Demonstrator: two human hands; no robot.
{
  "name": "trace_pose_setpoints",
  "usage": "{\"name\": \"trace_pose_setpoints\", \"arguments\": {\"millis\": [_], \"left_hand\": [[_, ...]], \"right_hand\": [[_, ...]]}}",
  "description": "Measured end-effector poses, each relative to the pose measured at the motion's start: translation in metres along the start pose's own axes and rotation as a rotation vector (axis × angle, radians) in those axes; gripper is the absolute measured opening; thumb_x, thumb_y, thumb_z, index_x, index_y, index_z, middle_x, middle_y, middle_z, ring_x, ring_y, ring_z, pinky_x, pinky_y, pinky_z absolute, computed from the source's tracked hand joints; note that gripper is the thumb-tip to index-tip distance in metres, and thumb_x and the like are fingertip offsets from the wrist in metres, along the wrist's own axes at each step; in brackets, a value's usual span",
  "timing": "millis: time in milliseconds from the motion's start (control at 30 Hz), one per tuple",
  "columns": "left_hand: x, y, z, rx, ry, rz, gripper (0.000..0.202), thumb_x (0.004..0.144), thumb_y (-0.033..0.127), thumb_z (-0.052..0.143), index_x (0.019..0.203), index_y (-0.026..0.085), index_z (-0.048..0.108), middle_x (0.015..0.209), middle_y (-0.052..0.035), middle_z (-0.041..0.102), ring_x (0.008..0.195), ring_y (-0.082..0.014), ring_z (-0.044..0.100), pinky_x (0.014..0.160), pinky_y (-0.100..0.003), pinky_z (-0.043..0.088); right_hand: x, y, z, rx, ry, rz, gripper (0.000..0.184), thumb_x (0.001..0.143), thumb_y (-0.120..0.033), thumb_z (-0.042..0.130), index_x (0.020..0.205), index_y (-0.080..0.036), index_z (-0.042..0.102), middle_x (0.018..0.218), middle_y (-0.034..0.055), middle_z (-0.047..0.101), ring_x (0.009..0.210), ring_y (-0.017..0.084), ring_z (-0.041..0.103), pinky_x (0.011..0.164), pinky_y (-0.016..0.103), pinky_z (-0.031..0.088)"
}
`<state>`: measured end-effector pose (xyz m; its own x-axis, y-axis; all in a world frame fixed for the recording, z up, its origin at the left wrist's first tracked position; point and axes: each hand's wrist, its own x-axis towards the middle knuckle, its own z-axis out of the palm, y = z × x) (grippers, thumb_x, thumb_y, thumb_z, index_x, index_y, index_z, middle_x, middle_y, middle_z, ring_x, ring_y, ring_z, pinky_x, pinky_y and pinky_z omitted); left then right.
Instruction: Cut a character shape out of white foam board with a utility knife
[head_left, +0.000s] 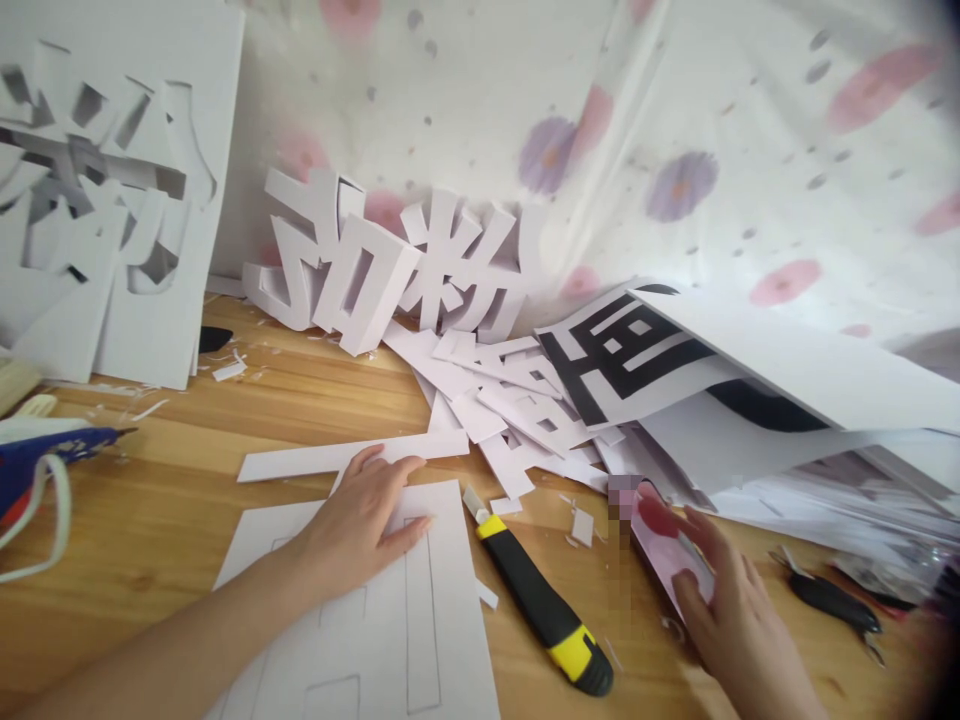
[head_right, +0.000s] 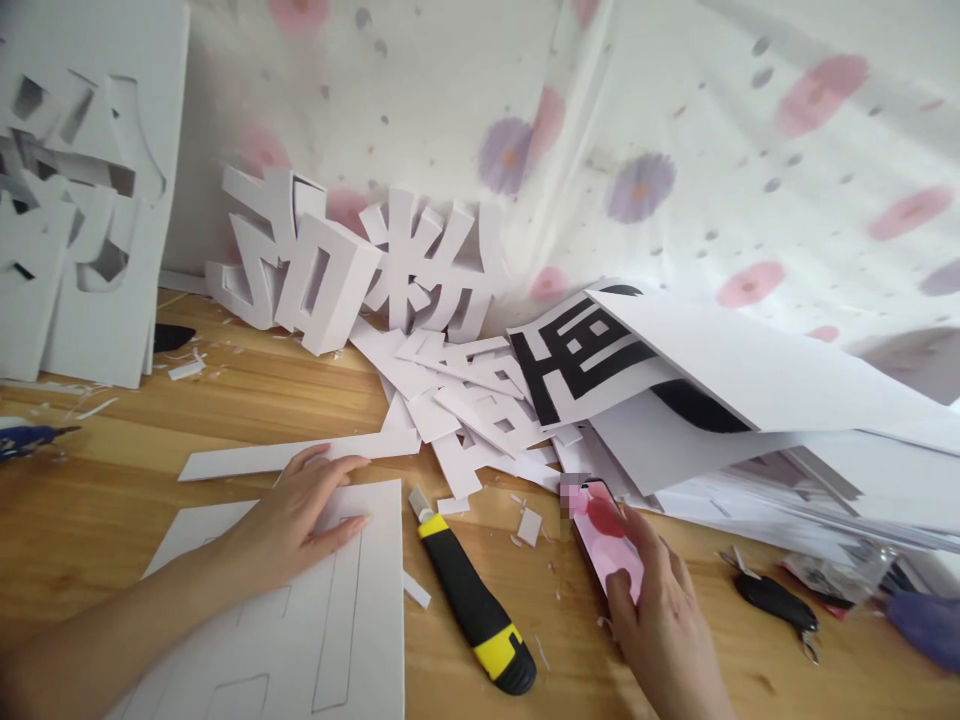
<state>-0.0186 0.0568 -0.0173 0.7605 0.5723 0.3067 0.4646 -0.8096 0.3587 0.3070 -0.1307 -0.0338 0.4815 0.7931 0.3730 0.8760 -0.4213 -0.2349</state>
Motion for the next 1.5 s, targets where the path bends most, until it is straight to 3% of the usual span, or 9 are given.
{"name": "trace_pose_setpoints", "arguments": {"millis": [133,233,433,667,1033,1100,1300,1400,1500], "left_hand": [[0.001,-0.001,0.001,-0.021,0.026,0.003,0.04,0.087,0.036,0.047,0.121,0.02,0.033,0.1,-0.0053,0.06,0.101,-0.0232,0.053,0.1,-0.049,0.029],[0.001,0.0,0.001,-0.019,0.031,0.013,0.04,0.087,0.036,0.047,0.12,0.021,0.033,0.097,-0.0045,0.061,0.098,-0.0236,0.054,0.099,-0.05,0.03],[0.001,0.001,0.001,-0.013,0.009,0.004,0.039,0.087,0.036,0.046,0.12,0.019,0.033,0.101,-0.0066,0.059,0.099,-0.0222,0.054,0.101,-0.05,0.026],[0.001,0.001,0.0,-0.022,0.006,0.005,0.039,0.087,0.037,0.046,0.121,0.021,0.033,0.086,-0.002,0.06,0.094,-0.0226,0.055,0.1,-0.051,0.027],[0.001,0.0,0.001,-0.038,-0.01,-0.007,0.04,0.087,0.036,0.047,0.121,0.021,0.031,0.098,-0.0044,0.059,0.094,-0.0209,0.056,0.103,-0.051,0.023],[0.001,0.0,0.001,-0.03,-0.005,-0.004,0.04,0.087,0.037,0.047,0.12,0.021,0.032,0.096,-0.0041,0.059,0.096,-0.0221,0.055,0.102,-0.051,0.025],[0.001,-0.001,0.001,-0.007,0.017,-0.01,0.041,0.086,0.038,0.048,0.12,0.019,0.034,0.085,-0.0031,0.059,0.099,-0.0246,0.053,0.098,-0.05,0.03],[0.001,0.0,0.001,-0.003,0.009,-0.006,0.04,0.086,0.039,0.047,0.119,0.02,0.034,0.089,-0.0036,0.06,0.098,-0.0244,0.053,0.097,-0.051,0.032],[0.001,0.0,0.001,-0.007,0.005,-0.005,0.04,0.087,0.039,0.046,0.119,0.02,0.033,0.092,-0.0038,0.059,0.099,-0.0236,0.052,0.098,-0.051,0.03]], "right_hand": [[-0.012,0.001,-0.01,0.045,-0.007,0.103,0.039,0.079,-0.034,0.036,0.114,-0.022,0.046,0.108,0.0089,0.061,0.093,0.027,0.059,0.068,0.038,0.049],[-0.019,-0.002,-0.015,0.104,0.018,0.072,0.035,0.08,-0.037,0.036,0.109,-0.024,0.05,0.107,0.0073,0.063,0.094,0.026,0.06,0.063,0.035,0.05],[-0.025,0.003,-0.015,0.04,0.041,0.007,0.036,0.082,-0.041,0.037,0.108,-0.022,0.054,0.111,0.0079,0.063,0.111,0.029,0.052,0.078,0.043,0.049],[-0.029,0.012,-0.015,0.04,0.014,0.029,0.037,0.08,-0.045,0.038,0.105,-0.024,0.056,0.109,0.0067,0.064,0.113,0.03,0.05,0.076,0.045,0.05],[-0.028,0.028,-0.012,0.009,-0.028,0.285,0.045,0.072,-0.055,0.041,0.104,-0.024,0.053,0.119,0.0077,0.059,0.077,0.027,0.063,0.059,0.042,0.05],[-0.031,0.028,-0.013,0.017,-0.002,0.262,0.044,0.074,-0.053,0.039,0.104,-0.024,0.053,0.117,0.0076,0.06,0.081,0.028,0.063,0.06,0.042,0.05],[-0.04,0.028,-0.016,0.044,-0.024,-0.074,0.034,0.081,-0.041,0.044,0.108,-0.025,0.057,0.114,0.0061,0.061,0.109,0.028,0.053,0.078,0.041,0.049],[-0.041,0.033,-0.015,0.024,-0.027,-0.024,0.035,0.081,-0.042,0.044,0.109,-0.025,0.056,0.114,0.0061,0.061,0.109,0.028,0.053,0.078,0.041,0.05],[-0.041,0.039,-0.012,0.014,-0.046,0.063,0.038,0.079,-0.046,0.044,0.108,-0.026,0.056,0.113,0.0051,0.062,0.102,0.028,0.057,0.069,0.039,0.052]]}}
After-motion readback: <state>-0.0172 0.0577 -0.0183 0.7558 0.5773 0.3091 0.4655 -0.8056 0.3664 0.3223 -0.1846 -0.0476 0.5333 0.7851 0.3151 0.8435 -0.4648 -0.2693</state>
